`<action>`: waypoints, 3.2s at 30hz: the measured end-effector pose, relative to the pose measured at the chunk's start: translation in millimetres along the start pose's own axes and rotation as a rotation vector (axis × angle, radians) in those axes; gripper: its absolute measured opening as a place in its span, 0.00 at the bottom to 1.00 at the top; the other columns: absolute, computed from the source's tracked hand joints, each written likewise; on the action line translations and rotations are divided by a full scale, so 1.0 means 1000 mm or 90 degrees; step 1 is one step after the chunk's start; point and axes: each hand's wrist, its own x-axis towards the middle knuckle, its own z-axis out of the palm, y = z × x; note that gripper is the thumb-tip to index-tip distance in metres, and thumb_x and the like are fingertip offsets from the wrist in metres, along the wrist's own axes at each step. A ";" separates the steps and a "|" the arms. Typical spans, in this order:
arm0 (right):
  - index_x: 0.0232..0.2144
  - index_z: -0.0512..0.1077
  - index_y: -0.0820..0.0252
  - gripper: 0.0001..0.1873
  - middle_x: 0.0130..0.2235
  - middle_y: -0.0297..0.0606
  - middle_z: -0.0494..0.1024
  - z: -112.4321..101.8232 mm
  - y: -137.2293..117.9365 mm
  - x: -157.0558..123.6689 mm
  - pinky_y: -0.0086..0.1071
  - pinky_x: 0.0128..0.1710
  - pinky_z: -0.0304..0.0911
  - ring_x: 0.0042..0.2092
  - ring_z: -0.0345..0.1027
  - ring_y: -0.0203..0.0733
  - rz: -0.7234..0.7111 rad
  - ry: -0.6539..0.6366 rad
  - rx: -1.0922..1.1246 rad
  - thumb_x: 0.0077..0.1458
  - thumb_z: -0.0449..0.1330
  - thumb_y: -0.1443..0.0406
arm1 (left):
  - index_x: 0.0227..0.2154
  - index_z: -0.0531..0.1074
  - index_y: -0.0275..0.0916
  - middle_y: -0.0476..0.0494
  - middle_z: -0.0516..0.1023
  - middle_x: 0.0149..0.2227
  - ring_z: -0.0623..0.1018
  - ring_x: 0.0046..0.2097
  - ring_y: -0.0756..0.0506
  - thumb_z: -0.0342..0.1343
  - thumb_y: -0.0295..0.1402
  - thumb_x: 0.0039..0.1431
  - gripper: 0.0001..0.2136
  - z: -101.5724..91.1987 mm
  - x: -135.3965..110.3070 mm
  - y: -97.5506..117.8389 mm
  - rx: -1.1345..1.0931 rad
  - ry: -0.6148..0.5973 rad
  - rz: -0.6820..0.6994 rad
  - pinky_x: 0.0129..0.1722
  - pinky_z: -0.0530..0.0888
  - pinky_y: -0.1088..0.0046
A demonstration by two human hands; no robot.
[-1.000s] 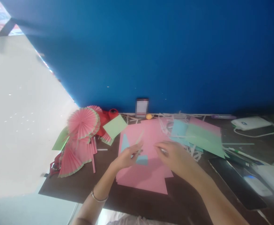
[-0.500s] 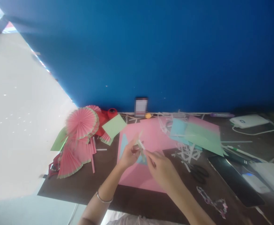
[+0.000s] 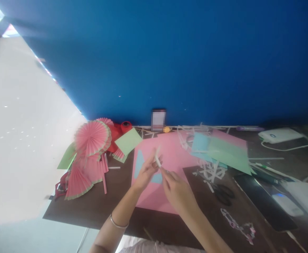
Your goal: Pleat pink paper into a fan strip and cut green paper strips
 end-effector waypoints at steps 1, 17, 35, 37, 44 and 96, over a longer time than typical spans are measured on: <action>0.46 0.72 0.62 0.19 0.30 0.41 0.77 0.001 0.000 -0.001 0.27 0.24 0.60 0.27 0.69 0.37 -0.002 0.006 -0.005 0.58 0.45 0.69 | 0.59 0.53 0.54 0.50 0.50 0.64 0.55 0.63 0.37 0.57 0.36 0.53 0.31 0.001 0.000 0.000 -0.009 0.002 0.001 0.59 0.58 0.60; 0.47 0.71 0.62 0.19 0.27 0.39 0.74 0.015 -0.001 -0.006 0.27 0.22 0.54 0.25 0.66 0.36 -0.024 0.064 -0.086 0.57 0.48 0.72 | 0.61 0.47 0.54 0.55 0.47 0.65 0.50 0.65 0.38 0.51 0.25 0.48 0.37 0.002 -0.002 -0.003 -0.009 -0.031 -0.005 0.61 0.54 0.59; 0.44 0.73 0.59 0.19 0.27 0.36 0.75 0.017 0.000 -0.006 0.27 0.22 0.53 0.25 0.66 0.34 -0.046 0.074 -0.145 0.52 0.51 0.75 | 0.54 0.63 0.48 0.50 0.43 0.66 0.58 0.62 0.36 0.53 0.18 0.42 0.33 0.004 0.001 0.007 -0.209 0.089 0.008 0.59 0.59 0.57; 0.44 0.72 0.59 0.18 0.30 0.38 0.76 0.019 0.001 -0.007 0.27 0.24 0.55 0.27 0.68 0.34 -0.059 0.094 -0.143 0.53 0.50 0.74 | 0.52 0.65 0.45 0.44 0.51 0.64 0.62 0.60 0.36 0.55 0.19 0.42 0.31 0.004 0.002 0.006 -0.233 0.102 0.004 0.58 0.61 0.57; 0.46 0.71 0.59 0.19 0.33 0.39 0.77 0.021 0.002 -0.012 0.30 0.35 0.61 0.35 0.71 0.38 -0.069 0.111 -0.170 0.53 0.51 0.75 | 0.45 0.70 0.35 0.34 0.72 0.50 0.72 0.52 0.39 0.63 0.30 0.47 0.20 0.012 0.002 -0.002 -0.126 0.207 -0.053 0.55 0.64 0.59; 0.42 0.68 0.59 0.11 0.36 0.41 0.78 -0.008 0.002 -0.011 0.35 0.41 0.69 0.39 0.73 0.42 -0.046 0.162 0.225 0.57 0.51 0.69 | 0.31 0.73 0.36 0.47 0.71 0.28 0.72 0.27 0.51 0.62 0.43 0.46 0.15 0.001 0.011 0.014 -0.172 0.149 -0.075 0.30 0.68 0.73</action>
